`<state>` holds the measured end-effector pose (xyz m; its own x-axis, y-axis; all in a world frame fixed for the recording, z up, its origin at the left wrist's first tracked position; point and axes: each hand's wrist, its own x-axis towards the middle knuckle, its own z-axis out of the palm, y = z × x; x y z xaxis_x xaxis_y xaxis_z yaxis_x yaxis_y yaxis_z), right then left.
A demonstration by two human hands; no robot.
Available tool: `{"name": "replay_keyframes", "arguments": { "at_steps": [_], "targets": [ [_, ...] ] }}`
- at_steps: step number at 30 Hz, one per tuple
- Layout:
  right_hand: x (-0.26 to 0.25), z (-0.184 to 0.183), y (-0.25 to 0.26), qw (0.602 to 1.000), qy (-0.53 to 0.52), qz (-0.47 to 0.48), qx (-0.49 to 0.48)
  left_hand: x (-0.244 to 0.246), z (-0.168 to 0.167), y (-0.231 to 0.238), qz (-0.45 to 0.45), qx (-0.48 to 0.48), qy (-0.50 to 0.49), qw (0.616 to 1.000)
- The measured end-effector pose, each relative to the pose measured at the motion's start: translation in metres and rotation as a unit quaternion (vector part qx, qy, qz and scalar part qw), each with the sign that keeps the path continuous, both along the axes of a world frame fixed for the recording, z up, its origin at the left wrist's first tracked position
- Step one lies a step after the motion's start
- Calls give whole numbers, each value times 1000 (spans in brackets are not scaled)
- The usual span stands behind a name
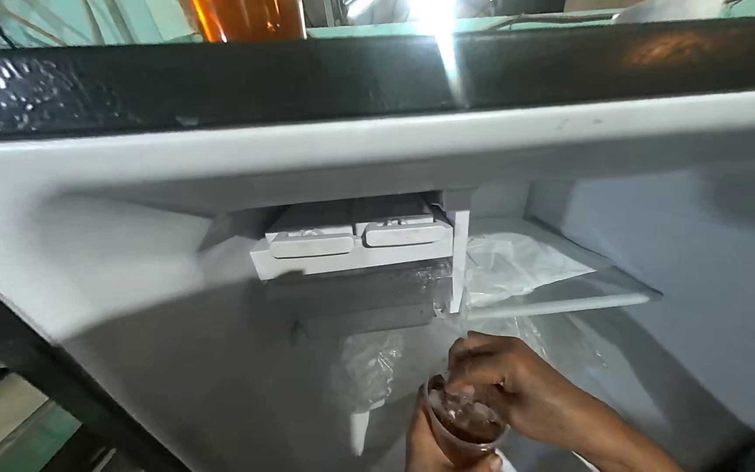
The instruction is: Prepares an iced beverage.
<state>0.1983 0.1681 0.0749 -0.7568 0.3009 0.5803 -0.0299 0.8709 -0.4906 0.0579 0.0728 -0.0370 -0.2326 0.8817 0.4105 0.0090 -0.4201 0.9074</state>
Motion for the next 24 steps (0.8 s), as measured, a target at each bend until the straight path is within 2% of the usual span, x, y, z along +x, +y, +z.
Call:
{"name": "replay_keyframes", "arguments": {
  "at_steps": [5, 9, 12, 15, 19, 24],
  "targets": [
    [-3, 11, -5, 997, -27, 11, 78, -1, 4, -3, 9, -5, 18, 1000],
    [-7, 15, -7, 996, -48, -27, 64, -2, 4, -4, 13, -4, 7, 1000],
    [-7, 17, -7, 996, -77, 1, 49, -4, 4, -5, 1, 3, -16, 1000],
    [-6, 22, -10, 997, -61, -3, 51, -8, 1, -4, -5, 5, -29, 1000],
    [-14, 9, -13, 996, 5, -45, 78, -13, -1, -4, 3, -4, -19, 1000],
    [-22, -5, -16, 990, -29, -85, 111, -20, -4, -4, 6, -24, -28, 999]
  ]
}}
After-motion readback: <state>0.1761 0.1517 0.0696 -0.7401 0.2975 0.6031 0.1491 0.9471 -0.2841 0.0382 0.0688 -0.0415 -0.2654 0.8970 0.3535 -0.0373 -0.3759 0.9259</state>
